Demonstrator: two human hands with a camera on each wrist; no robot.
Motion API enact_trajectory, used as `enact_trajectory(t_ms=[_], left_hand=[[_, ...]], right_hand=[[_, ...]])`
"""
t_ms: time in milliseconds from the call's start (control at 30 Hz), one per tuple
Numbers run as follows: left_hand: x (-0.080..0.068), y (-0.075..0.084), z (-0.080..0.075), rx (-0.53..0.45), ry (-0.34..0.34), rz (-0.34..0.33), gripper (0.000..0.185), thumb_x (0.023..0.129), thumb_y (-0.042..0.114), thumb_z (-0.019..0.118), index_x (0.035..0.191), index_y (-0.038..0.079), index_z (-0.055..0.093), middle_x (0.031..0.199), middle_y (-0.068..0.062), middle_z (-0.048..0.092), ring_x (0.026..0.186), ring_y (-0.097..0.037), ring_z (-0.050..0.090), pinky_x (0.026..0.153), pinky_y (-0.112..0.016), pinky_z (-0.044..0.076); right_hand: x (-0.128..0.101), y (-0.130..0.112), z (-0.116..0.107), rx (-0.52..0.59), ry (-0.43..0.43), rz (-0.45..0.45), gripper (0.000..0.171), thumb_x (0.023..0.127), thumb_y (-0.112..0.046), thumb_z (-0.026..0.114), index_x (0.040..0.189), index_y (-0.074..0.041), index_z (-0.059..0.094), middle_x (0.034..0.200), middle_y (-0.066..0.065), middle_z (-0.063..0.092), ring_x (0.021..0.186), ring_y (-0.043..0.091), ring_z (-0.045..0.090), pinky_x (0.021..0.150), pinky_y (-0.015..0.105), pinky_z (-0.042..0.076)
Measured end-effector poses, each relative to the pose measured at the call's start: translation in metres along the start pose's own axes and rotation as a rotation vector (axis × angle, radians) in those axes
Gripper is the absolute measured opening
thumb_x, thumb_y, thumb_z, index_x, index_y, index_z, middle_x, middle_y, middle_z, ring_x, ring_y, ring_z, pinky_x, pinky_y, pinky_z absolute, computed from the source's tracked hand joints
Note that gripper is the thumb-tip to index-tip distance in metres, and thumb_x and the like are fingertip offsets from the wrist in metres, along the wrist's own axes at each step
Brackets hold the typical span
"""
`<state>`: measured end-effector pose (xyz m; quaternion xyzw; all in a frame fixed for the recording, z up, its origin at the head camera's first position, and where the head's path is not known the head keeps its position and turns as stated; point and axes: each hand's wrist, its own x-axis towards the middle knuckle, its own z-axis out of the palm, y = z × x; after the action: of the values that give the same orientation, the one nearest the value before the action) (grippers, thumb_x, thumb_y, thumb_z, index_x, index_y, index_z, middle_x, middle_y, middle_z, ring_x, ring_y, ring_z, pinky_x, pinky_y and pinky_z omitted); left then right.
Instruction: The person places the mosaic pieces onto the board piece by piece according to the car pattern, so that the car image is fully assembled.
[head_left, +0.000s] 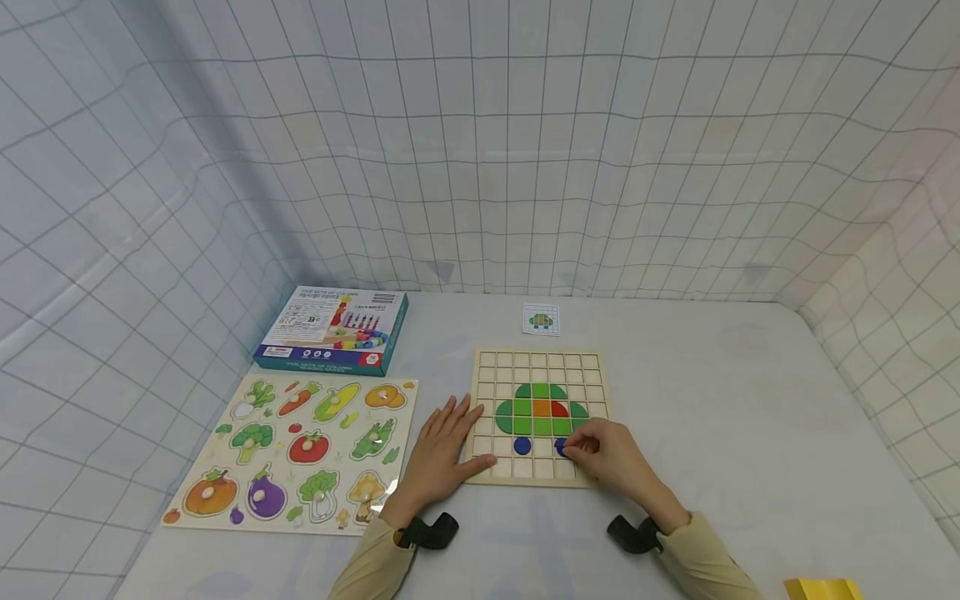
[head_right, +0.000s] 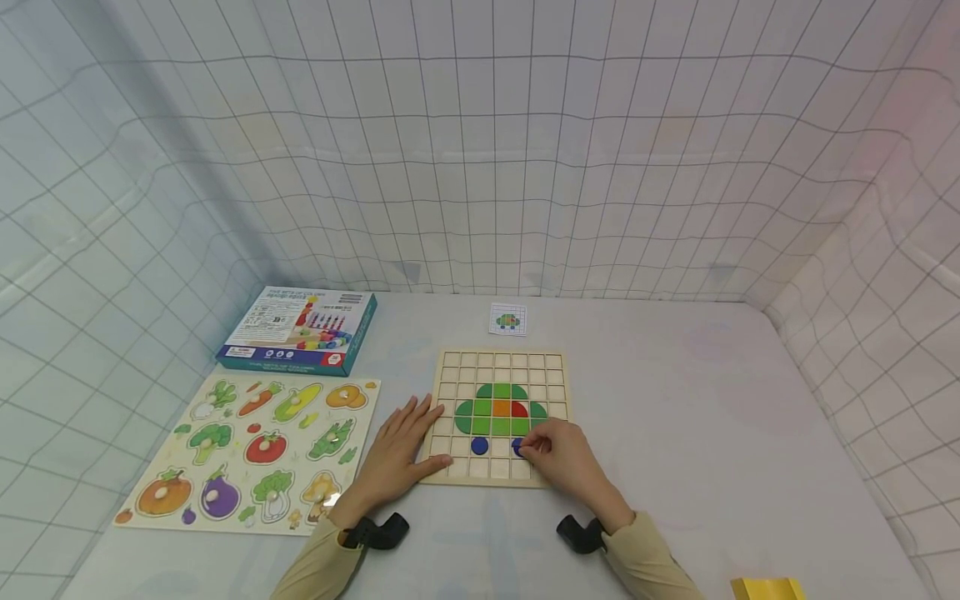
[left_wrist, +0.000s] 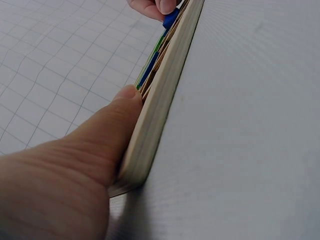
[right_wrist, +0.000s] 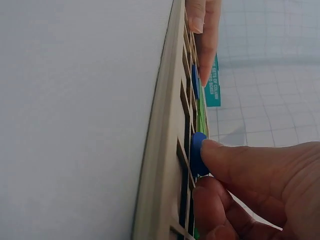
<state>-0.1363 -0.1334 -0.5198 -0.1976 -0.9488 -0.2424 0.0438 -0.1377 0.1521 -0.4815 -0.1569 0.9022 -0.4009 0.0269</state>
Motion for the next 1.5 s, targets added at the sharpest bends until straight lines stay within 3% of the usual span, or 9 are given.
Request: enact_trajectory(t_ms=[767, 1367, 1500], left_hand=[[0.0, 0.002, -0.002, -0.01, 0.024, 0.023, 0.078, 0.085, 0.057, 0.06, 0.146, 0.013, 0.04, 0.152, -0.01, 0.03, 0.142, -0.028, 0.015, 0.113, -0.046, 0.01], [0.001, 0.001, -0.002, -0.011, 0.013, 0.017, 0.08, 0.085, 0.058, 0.059, 0.147, 0.013, 0.038, 0.152, -0.01, 0.029, 0.142, -0.028, 0.014, 0.113, -0.044, 0.01], [0.0, 0.002, -0.002, -0.015, 0.004, 0.008, 0.08, 0.085, 0.058, 0.059, 0.147, 0.013, 0.038, 0.153, -0.009, 0.028, 0.142, -0.027, 0.013, 0.114, -0.044, 0.009]], right_hand=[[0.003, 0.0, -0.001, -0.026, 0.004, -0.085, 0.012, 0.078, -0.008, 0.078, 0.075, -0.014, 0.069, 0.069, -0.011, 0.053, 0.059, 0.005, 0.046, 0.05, 0.022, 0.04], [0.002, 0.003, -0.005, 0.013, -0.029, -0.053, 0.011, 0.079, -0.012, 0.078, 0.078, -0.016, 0.068, 0.068, -0.011, 0.055, 0.058, 0.007, 0.049, 0.051, 0.023, 0.042], [0.0, 0.004, -0.013, 0.015, -0.007, -0.008, 0.009, 0.08, -0.013, 0.077, 0.08, -0.016, 0.069, 0.069, -0.01, 0.056, 0.061, 0.009, 0.05, 0.054, 0.024, 0.043]])
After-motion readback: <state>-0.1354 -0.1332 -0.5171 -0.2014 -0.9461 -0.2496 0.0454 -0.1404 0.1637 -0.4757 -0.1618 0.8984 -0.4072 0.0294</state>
